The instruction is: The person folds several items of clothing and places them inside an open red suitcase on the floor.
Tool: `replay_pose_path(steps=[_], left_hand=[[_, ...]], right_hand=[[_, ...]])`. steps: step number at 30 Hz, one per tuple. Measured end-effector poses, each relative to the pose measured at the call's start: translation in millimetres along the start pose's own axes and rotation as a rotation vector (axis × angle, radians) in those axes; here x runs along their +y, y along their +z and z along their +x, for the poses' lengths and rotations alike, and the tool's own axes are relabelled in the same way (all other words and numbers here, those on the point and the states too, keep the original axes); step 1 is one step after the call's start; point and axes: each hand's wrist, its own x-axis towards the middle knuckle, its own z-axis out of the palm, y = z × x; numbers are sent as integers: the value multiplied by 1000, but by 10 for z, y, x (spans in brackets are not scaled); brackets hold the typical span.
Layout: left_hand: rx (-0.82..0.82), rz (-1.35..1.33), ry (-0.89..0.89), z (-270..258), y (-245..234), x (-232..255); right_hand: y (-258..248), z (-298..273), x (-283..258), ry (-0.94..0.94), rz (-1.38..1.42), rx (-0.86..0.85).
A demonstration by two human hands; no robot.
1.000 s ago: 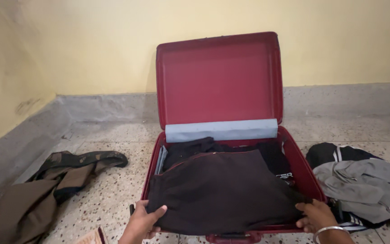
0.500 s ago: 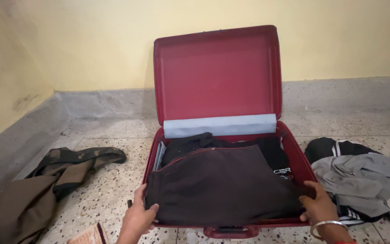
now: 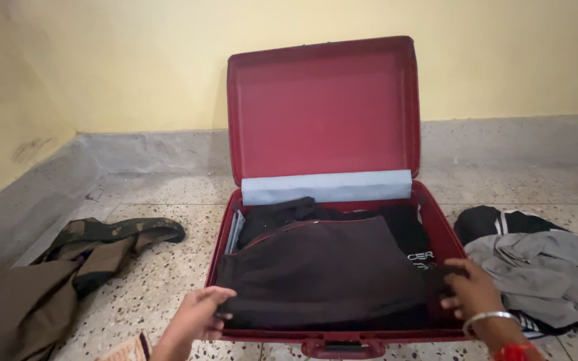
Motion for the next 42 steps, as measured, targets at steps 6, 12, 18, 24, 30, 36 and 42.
replay_pose_path(steps=[6, 12, 18, 24, 30, 36, 42], left_hand=[[-101, -226, 38, 158, -113, 152], [294, 222, 232, 362, 104, 311], [523, 467, 215, 64, 307, 519], [816, 881, 468, 10, 438, 362], [386, 559, 29, -144, 580, 206], [218, -230, -54, 197, 572, -155], [279, -550, -32, 496, 666, -247]], right_hand=[[241, 398, -519, 24, -34, 24], [661, 1070, -607, 228, -34, -8], [787, 1364, -73, 98, 78, -133], [517, 377, 377, -621, -353, 115], [611, 287, 606, -91, 49, -271], [903, 173, 527, 216, 153, -492], [910, 131, 478, 260, 127, -419]])
